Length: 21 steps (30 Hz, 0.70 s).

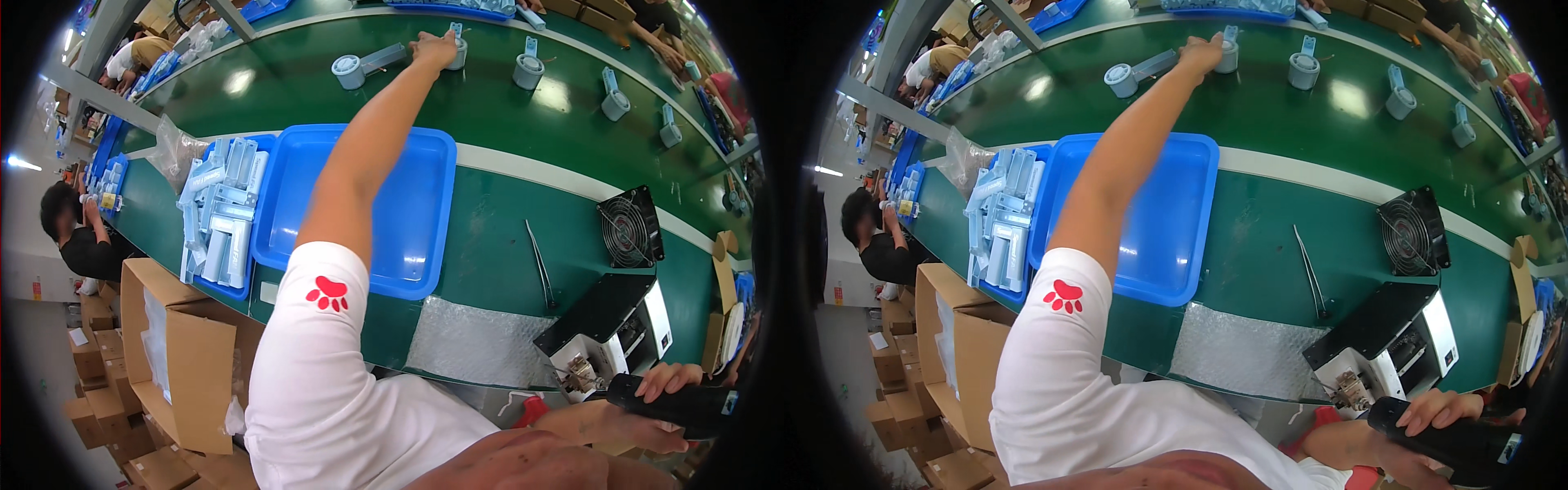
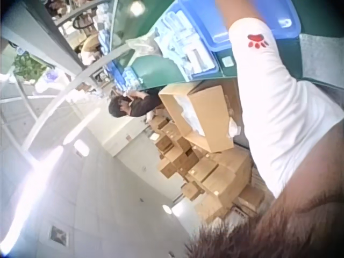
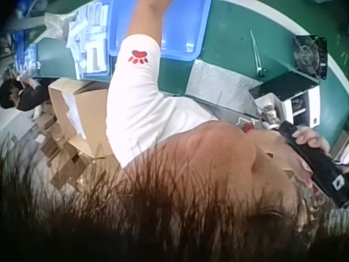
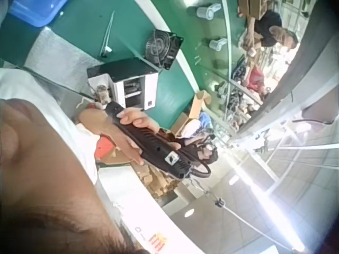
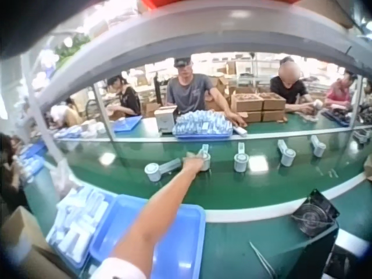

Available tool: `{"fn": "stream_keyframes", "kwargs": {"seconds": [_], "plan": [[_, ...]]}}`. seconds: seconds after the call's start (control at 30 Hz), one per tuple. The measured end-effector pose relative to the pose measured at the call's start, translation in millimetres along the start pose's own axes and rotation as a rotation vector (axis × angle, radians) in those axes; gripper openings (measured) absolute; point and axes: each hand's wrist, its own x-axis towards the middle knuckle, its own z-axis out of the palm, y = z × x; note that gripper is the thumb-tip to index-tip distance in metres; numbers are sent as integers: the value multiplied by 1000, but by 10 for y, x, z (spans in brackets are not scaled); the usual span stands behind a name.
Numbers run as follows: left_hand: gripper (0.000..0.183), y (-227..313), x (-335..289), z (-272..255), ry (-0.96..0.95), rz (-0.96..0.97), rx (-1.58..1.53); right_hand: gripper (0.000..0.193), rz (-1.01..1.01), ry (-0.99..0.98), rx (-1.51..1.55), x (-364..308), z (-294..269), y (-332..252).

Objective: The person repeatedly picks up light-blue plastic housings from a blue tray, uses a handheld power tool to drive fasteners into the housings, and places the finished units back into the tray. The person also briefly applies a green adhesive strip to one housing before continuing the assembly.

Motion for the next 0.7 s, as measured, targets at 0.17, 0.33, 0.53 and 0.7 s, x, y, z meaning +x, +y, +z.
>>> {"fn": "stream_keyframes", "kwargs": {"seconds": [0.17,0.33,0.53,0.7], "plan": [[37,-631,-64,-841,364,875,433,120,-13,8,13,-4,38,-10],[42,-1031,117,-1505,86,518,830,118,-59,-5,5,-34,-12,-90],[34,-1224,-44,-1441,184,608,457,108,-58,-17,147,-87,61,-219],[41,-649,-1036,-1133,-3,822,175,98,-82,-183,221,-270,-453,-648]]}}
